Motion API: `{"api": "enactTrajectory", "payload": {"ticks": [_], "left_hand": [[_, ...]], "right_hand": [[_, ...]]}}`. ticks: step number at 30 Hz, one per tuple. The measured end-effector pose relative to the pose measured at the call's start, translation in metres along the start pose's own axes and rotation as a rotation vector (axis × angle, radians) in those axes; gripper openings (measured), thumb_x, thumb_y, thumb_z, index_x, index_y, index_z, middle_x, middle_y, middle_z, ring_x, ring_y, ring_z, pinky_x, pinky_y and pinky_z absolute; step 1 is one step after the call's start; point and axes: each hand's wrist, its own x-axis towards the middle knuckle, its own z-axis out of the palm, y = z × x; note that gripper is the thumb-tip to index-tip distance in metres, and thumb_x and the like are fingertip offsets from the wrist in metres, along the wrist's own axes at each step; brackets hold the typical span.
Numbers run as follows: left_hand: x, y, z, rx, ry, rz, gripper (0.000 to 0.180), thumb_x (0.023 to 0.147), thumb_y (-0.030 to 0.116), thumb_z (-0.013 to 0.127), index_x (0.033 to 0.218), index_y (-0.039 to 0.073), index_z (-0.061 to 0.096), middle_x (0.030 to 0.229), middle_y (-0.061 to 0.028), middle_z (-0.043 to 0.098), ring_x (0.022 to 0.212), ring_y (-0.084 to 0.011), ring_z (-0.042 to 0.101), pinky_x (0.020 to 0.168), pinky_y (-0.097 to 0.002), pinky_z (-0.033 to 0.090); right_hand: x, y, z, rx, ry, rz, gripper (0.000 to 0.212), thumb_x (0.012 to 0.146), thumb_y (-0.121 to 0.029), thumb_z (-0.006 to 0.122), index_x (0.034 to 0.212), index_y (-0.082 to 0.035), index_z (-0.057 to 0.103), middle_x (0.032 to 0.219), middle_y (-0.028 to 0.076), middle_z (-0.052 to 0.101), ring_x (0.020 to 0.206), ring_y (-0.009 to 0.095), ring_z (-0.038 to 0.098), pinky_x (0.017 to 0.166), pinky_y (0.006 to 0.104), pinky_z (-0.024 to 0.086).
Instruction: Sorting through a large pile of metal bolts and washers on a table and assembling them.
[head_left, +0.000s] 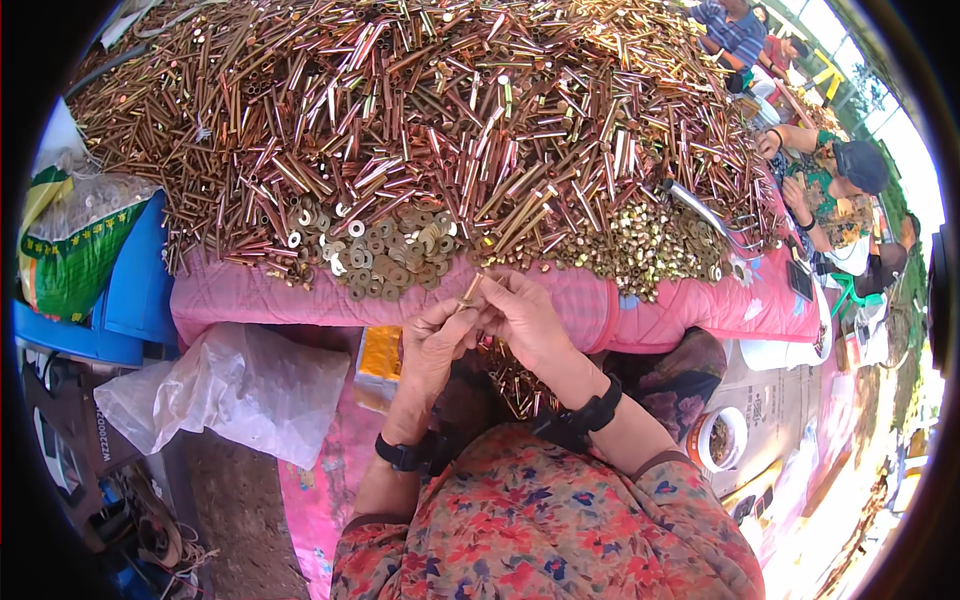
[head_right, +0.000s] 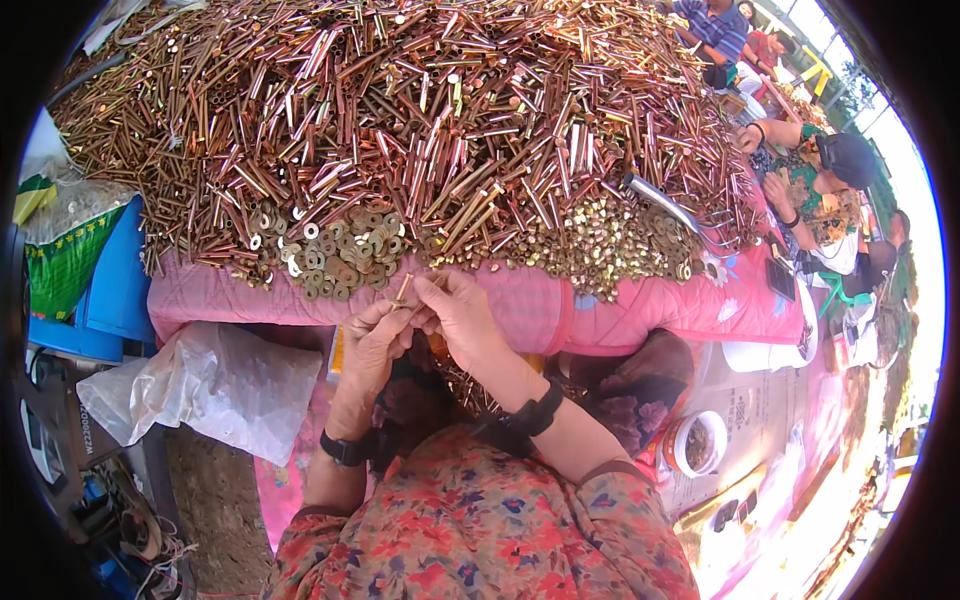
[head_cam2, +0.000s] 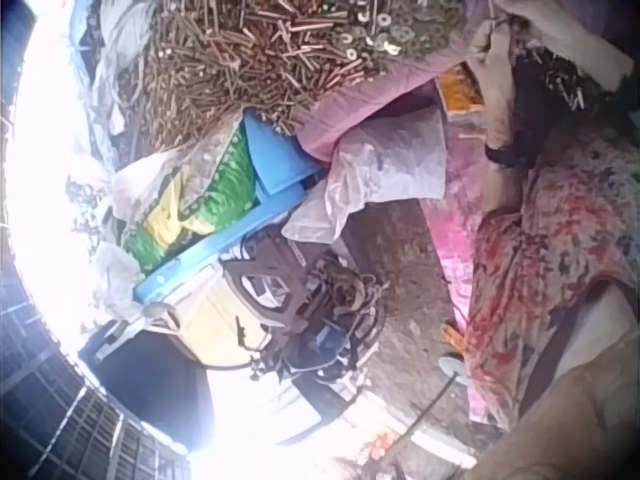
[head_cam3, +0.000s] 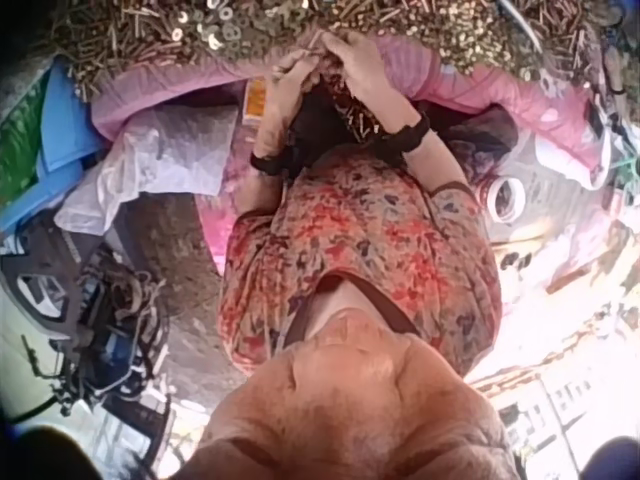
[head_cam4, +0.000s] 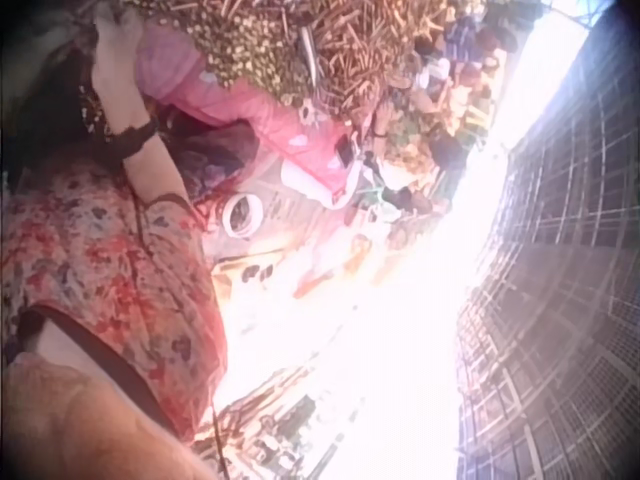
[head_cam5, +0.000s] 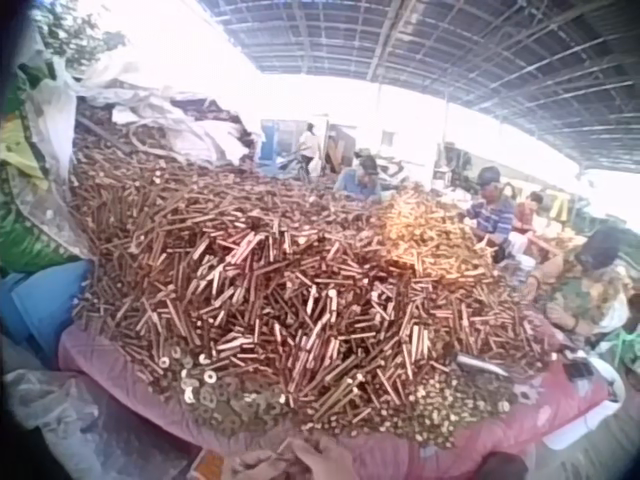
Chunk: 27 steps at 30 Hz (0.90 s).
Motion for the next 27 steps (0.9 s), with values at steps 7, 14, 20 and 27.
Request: {"api": "enactTrajectory", "payload": {"ticks": [7,14,20,27], "left_hand": [[-0.005,-0.001,-0.005,0.216,0.141,0.061,0.016,0.085,0.013,0.059,0.092,0.001,0.067,0.056,0.0052,0.046,0.047,-0.0009,0.034,0.044,-0.0176,0.025],[-0.004,-0.005,-0.008,0.318,0.103,0.094,0.021,0.085,0.015,0.056,0.088,-0.001,0.068,0.057,0.005,0.046,0.049,-0.0027,0.037,0.048,-0.0189,0.031],[0.001,-0.015,-0.002,0.087,0.206,0.115,0.024,0.084,0.015,0.057,0.099,-0.002,0.065,0.076,0.0002,0.061,0.064,-0.0064,0.054,0.058,-0.0191,0.043],[0.0,-0.02,0.013,-0.151,0.188,-0.12,0.024,0.086,0.017,0.063,0.103,0.0,0.063,0.081,-0.0025,0.065,0.06,-0.0052,0.054,0.055,-0.0175,0.043]], "right_hand": [[0.007,-0.026,-0.018,-0.068,0.13,-0.39,0.018,0.089,-0.016,0.061,0.099,-0.004,0.055,0.081,0.004,0.062,0.062,0.008,0.057,0.055,0.0214,0.047],[0.0,-0.02,-0.021,-0.151,0.073,-0.401,0.018,0.09,-0.016,0.058,0.102,-0.003,0.055,0.082,0.005,0.062,0.065,0.009,0.057,0.057,0.0236,0.047],[-0.006,-0.011,-0.023,-0.058,0.062,-0.228,0.018,0.091,-0.016,0.057,0.103,-0.002,0.056,0.08,0.004,0.062,0.063,0.009,0.059,0.055,0.0233,0.049],[-0.01,0.009,-0.015,-0.743,0.029,-0.478,0.02,0.093,-0.017,0.051,0.101,0.0,0.059,0.08,0.01,0.061,0.067,0.016,0.061,0.059,0.029,0.049]]}}
